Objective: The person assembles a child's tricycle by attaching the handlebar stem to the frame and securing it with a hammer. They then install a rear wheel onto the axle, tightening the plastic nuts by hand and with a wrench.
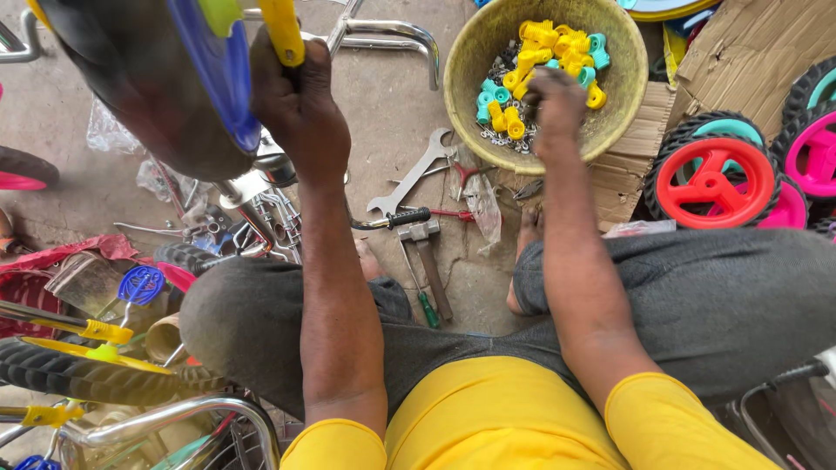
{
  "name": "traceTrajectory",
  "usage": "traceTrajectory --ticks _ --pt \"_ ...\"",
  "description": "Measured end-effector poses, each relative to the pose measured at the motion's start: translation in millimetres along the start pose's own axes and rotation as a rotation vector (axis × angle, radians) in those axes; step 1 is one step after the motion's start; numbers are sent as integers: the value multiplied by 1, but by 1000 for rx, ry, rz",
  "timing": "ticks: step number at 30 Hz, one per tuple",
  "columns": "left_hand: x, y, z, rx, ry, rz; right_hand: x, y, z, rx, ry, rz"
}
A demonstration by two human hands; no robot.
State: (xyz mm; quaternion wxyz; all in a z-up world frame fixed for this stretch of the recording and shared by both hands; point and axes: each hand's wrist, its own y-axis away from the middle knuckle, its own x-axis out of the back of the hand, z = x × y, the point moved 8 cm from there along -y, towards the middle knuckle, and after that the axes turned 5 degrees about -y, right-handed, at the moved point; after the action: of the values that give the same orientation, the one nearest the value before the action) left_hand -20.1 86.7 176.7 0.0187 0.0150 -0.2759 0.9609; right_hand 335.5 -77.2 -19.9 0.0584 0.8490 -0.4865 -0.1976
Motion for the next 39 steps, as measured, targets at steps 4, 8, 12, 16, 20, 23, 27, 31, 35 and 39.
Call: traceTrajectory --ticks 4,8,12,16,20,23,27,31,35,39 --pt "-9 2 9 -57 -157 116 40 -15 -17 22 -80 70" --pt "-30 5 -14 -62 -72 191 44 -13 1 -61 -102 95" --pt "-54 18 -41 -195 -353 239 12 3 28 -116 -33 8" --pt "-73 50 -115 139 -108 239 -26 16 54 -172 127 -178" --pt "-64 63 -156 251 -98 220 -6 3 56 -21 472 -183" --pt "-55 63 -150 243 -152 191 49 -31 22 208 568 38" --pt "-50 71 -116 261 -151 102 110 -67 36 -151 807 101" --pt "-51 73 -76 185 -196 110 84 -79 77 -187 1314 -364" --pt "-50 80 -43 -22 -755 125 56 -73 118 -232 1484 -573" --pt "-48 81 -69 194 -384 27 45 -80 112 -255 913 -403"
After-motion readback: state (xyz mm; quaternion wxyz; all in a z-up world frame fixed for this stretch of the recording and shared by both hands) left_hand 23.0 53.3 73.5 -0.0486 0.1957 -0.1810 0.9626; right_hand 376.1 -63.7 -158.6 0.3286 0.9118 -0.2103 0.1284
